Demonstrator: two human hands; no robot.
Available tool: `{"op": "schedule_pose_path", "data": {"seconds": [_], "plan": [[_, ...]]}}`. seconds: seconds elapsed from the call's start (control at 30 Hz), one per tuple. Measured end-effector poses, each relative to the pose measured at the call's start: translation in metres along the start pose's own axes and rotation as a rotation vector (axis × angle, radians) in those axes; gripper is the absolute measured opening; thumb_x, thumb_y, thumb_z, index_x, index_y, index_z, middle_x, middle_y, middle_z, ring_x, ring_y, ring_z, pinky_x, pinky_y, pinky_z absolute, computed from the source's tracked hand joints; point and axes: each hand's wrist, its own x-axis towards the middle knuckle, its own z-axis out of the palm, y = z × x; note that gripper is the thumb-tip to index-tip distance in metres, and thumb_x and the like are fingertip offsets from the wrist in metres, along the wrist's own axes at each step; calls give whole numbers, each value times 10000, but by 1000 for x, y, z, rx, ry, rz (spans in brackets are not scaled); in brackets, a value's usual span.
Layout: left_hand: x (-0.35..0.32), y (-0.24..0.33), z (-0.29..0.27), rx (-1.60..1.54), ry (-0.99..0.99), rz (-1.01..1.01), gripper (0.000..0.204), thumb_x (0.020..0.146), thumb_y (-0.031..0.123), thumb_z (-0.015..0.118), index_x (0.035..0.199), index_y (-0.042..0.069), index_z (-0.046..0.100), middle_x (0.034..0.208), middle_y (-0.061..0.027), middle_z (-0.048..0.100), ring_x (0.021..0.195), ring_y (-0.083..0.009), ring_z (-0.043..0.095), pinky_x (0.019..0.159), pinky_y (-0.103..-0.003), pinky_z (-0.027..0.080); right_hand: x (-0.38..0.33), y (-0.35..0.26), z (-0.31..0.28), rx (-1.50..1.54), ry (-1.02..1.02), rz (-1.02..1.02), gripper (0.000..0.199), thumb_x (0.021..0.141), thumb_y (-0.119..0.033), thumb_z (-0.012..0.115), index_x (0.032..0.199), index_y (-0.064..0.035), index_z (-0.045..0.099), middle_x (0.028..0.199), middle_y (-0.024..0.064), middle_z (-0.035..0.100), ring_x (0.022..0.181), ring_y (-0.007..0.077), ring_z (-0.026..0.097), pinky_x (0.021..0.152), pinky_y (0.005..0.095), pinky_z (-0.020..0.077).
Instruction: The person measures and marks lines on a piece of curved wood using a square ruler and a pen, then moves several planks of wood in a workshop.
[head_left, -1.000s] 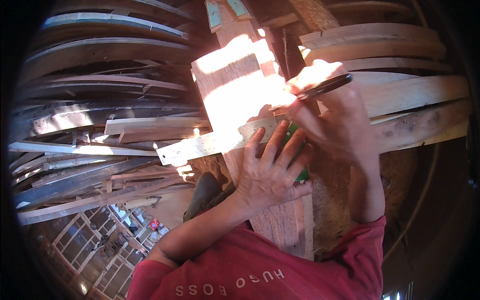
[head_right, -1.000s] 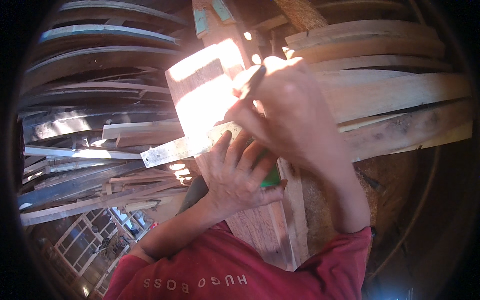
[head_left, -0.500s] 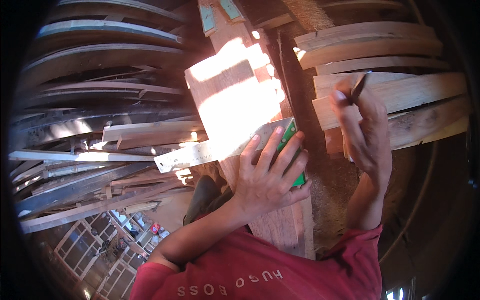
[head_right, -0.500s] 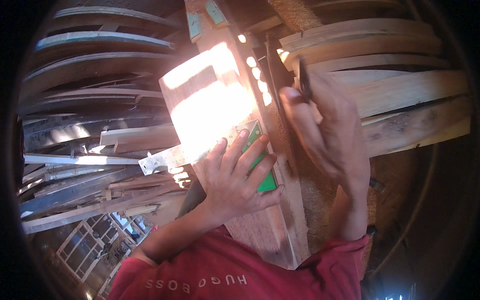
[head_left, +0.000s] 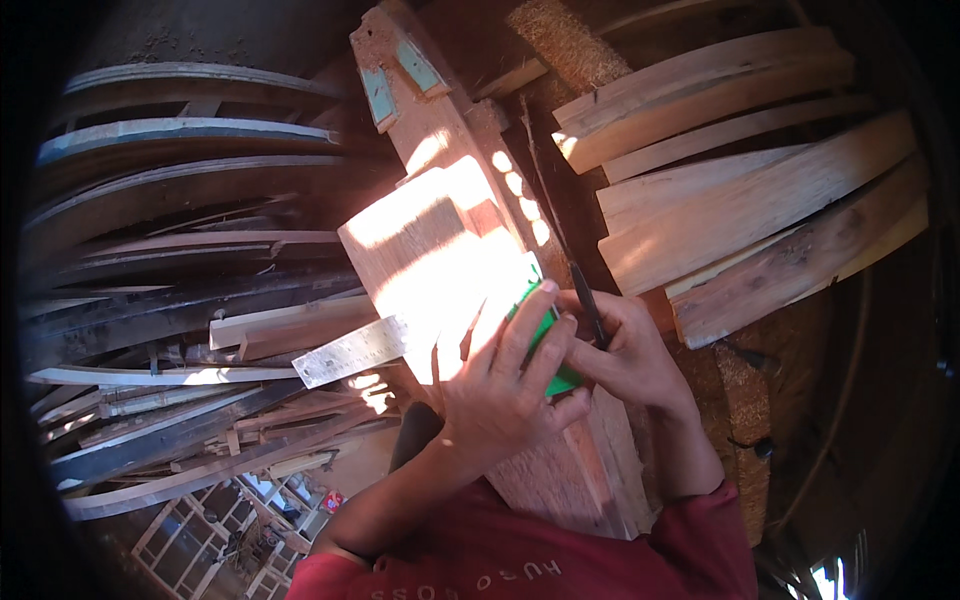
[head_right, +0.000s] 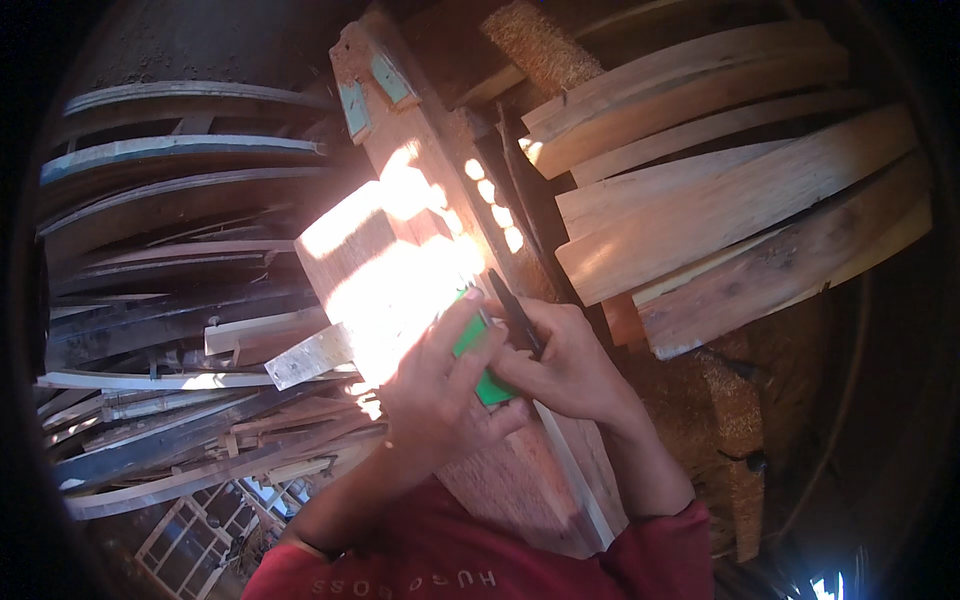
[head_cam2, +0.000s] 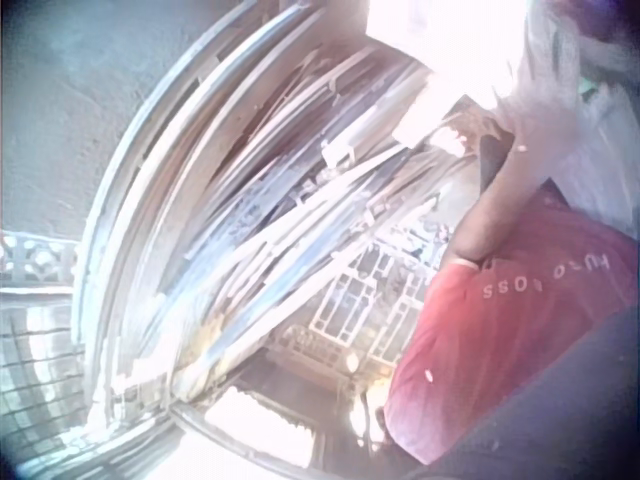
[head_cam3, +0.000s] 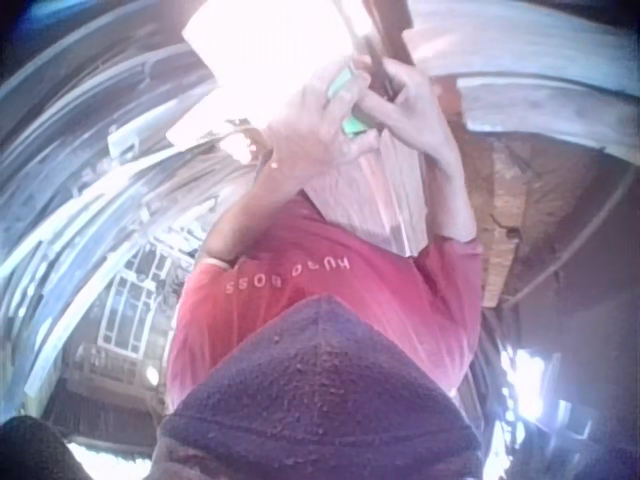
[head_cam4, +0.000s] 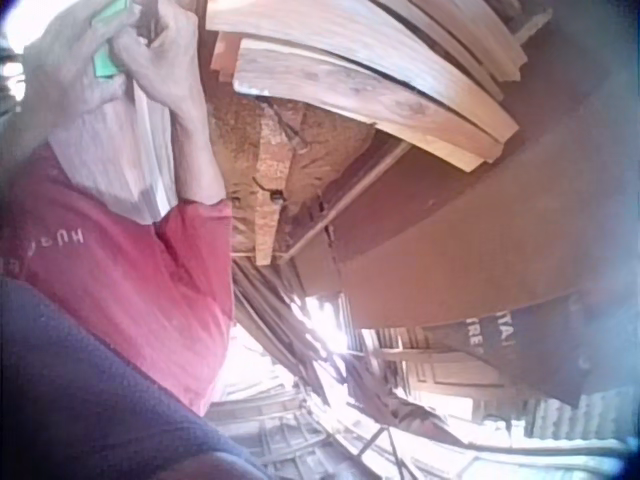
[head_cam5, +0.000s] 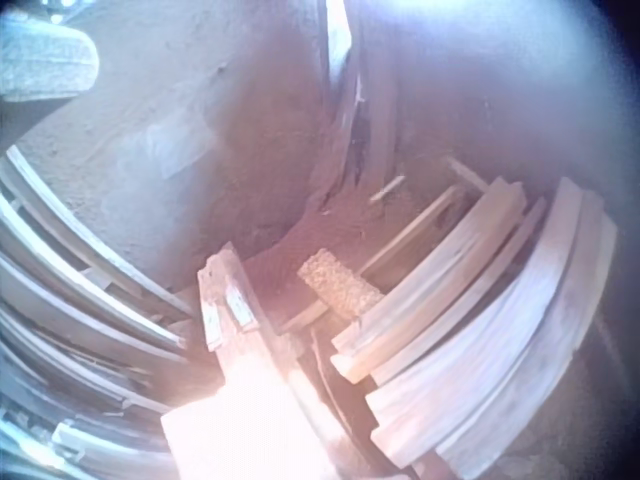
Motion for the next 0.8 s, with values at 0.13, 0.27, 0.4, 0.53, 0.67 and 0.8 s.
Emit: {"op": "schedule_pose_path", "data": {"seconds": [0.13, 0.27, 0.4, 0.53, 0.67, 0.8], "plan": [[13, -14, -3, -59, -22, -31, 656, 635, 390, 841, 1226, 133, 722, 1324, -114, 654, 1232, -317, 633, 1002, -497, 483, 22, -14, 6, 12, 82, -33, 246, 922, -102, 680, 1127, 34, 695, 769, -18, 589, 768, 33, 542, 624, 259, 456], [9, -24, 5, -150, -48, -59, 752, 650, 337, 877, 1318, 65, 665, 1262, -193, 671, 1135, -353, 681, 940, -471, 537, 33, -13, 5, 14, 74, -30, 138, 894, -99, 668, 945, 29, 657, 771, -6, 599, 733, 47, 537, 618, 278, 455], [20, -21, -5, -58, -73, -89, 717, 611, 389, 852, 1258, 114, 713, 1300, -167, 652, 1258, -384, 604, 1049, -602, 435, 40, -3, 8, 64, 112, -50, 130, 872, -97, 667, 867, 30, 634, 753, 17, 600, 715, 51, 537, 603, 285, 451], [40, -25, -18, 75, -63, 2, 703, 609, 402, 845, 1240, 121, 715, 1333, -173, 642, 1317, -403, 575, 1100, -666, 392, 51, -2, 9, 57, 150, -77, 133, 855, -95, 664, 852, 32, 625, 707, 12, 577, 679, 48, 520, 577, 283, 436], [51, -28, -25, 179, -26, 69, 716, 594, 429, 846, 1233, 133, 717, 1382, -175, 630, 1371, -411, 545, 1122, -691, 374, 56, -20, 3, 8, 70, 36, 139, 839, -99, 660, 845, 34, 620, 656, -9, 546, 634, 39, 488, 549, 276, 415], [51, -32, -23, 155, -30, 73, 723, 593, 447, 849, 1233, 137, 720, 1407, -177, 624, 1362, -413, 557, 1104, -693, 389, 54, -22, 2, -6, 54, 87, 145, 840, -101, 658, 868, 39, 632, 670, -3, 567, 650, 35, 503, 561, 270, 426]]}}
